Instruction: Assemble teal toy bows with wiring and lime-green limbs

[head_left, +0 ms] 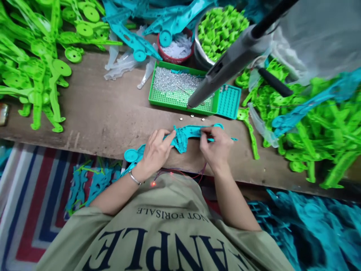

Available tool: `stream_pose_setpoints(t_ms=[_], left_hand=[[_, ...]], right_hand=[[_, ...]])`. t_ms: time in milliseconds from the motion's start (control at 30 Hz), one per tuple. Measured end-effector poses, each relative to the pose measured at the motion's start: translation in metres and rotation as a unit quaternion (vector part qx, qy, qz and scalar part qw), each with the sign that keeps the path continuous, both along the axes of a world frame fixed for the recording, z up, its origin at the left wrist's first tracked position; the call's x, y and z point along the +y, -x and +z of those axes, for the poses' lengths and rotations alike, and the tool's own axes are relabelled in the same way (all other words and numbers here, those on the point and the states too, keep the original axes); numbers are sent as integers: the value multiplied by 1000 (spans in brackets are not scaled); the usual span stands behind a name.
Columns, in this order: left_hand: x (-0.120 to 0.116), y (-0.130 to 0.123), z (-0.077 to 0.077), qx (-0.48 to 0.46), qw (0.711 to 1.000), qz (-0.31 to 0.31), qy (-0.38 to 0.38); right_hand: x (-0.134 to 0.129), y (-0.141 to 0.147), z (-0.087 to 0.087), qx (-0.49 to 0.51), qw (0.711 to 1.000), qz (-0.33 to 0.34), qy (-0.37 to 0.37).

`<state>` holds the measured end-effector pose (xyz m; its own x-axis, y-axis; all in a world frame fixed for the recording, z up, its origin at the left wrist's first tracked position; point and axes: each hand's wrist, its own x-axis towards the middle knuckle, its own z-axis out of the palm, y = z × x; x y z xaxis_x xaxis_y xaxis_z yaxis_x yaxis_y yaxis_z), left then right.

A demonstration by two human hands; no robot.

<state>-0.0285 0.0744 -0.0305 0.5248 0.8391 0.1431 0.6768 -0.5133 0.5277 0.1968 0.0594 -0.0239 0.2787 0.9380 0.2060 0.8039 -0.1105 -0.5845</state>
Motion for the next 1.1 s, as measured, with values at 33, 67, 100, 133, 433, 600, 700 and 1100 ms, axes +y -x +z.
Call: stream_pose_setpoints(t_ms=[33,67,100,133,433,600,700,1100], left_hand=[[3,0,0,1,1000,-4,7],[6,1,-1,3,1000,-9,15],[9,1,-1,5,1000,-13,21],[13,2,-1,7,1000,-16,25],[24,1,2,12,999,-30,35],[27,3,0,18,999,-29,22],[29,3,-1,27,999,-29,21],[28,7,-5,-3,1000,-17,13]], right_hand=[[-2,-1,0,-34,999,27,-5],[-4,-3,0,-60,997,53,-6],[-6,-5,0,-79,994,79,-4],[-7,-8,1,-89,991,102,-1],[-40,-51,4,30,996,-21,-83],[-63,-65,-8,81,993,-65,-48],[-68,-64,-12,81,994,-65,-26],[-21,-34,3,15,998,19,-58]])
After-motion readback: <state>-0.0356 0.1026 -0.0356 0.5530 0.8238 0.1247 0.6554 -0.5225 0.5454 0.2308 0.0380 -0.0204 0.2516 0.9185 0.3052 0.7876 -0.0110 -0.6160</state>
